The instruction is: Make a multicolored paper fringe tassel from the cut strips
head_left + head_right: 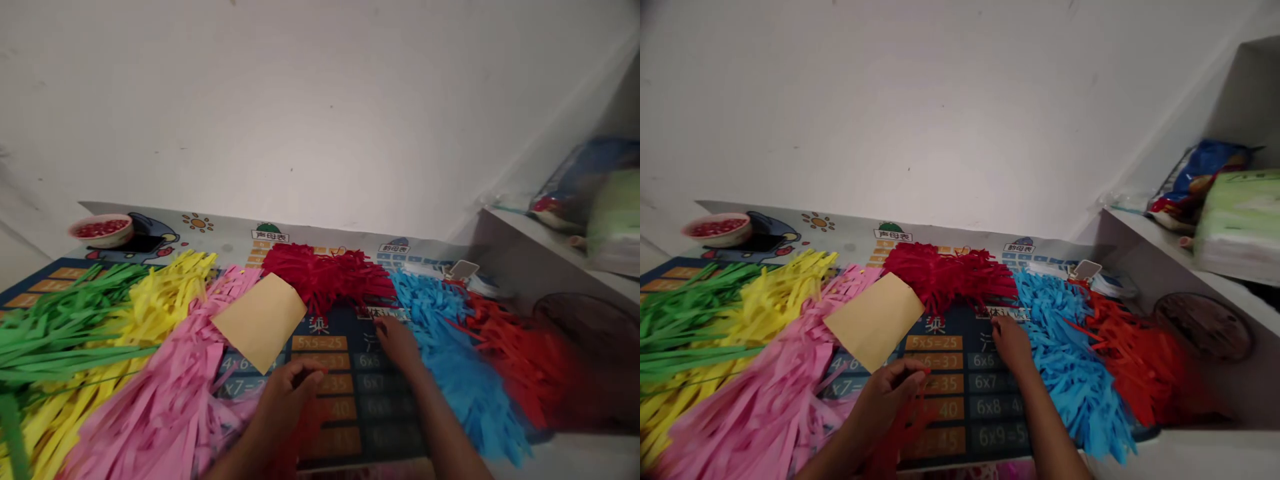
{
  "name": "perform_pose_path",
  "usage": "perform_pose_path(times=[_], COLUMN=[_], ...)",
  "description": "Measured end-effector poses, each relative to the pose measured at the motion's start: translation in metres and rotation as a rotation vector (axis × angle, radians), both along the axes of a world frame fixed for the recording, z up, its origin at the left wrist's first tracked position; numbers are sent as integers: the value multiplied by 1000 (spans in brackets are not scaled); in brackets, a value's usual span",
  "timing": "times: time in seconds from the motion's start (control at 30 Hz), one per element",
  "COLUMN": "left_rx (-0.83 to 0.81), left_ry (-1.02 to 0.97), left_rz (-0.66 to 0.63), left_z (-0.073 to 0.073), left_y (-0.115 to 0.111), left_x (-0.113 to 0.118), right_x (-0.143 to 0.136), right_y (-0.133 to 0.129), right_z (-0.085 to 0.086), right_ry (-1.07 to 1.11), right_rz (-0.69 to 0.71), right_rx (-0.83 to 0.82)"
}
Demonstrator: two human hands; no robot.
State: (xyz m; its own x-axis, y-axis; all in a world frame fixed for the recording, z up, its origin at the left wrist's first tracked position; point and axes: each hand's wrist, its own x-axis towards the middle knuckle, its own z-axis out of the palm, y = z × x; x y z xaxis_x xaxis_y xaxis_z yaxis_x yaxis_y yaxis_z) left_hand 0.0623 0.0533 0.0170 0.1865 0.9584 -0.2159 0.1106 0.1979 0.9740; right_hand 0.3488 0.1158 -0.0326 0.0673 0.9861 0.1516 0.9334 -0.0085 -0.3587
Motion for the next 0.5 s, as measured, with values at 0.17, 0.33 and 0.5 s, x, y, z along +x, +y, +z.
perform_pose_path(times=[0.17,0.33,0.5], left_rx=[45,41,105], left_ry=[4,-15,53], left_rz=[-33,-34,-17], left_z=[-6,-11,-7], left_y=[1,3,4], left_x=[3,2,0], right_x=[5,11,14], right_y=[12,8,-16], right_z=[-12,-17,-16], right_ry=[146,219,246], right_rz=[34,-8,-117], right_rx=[130,248,300])
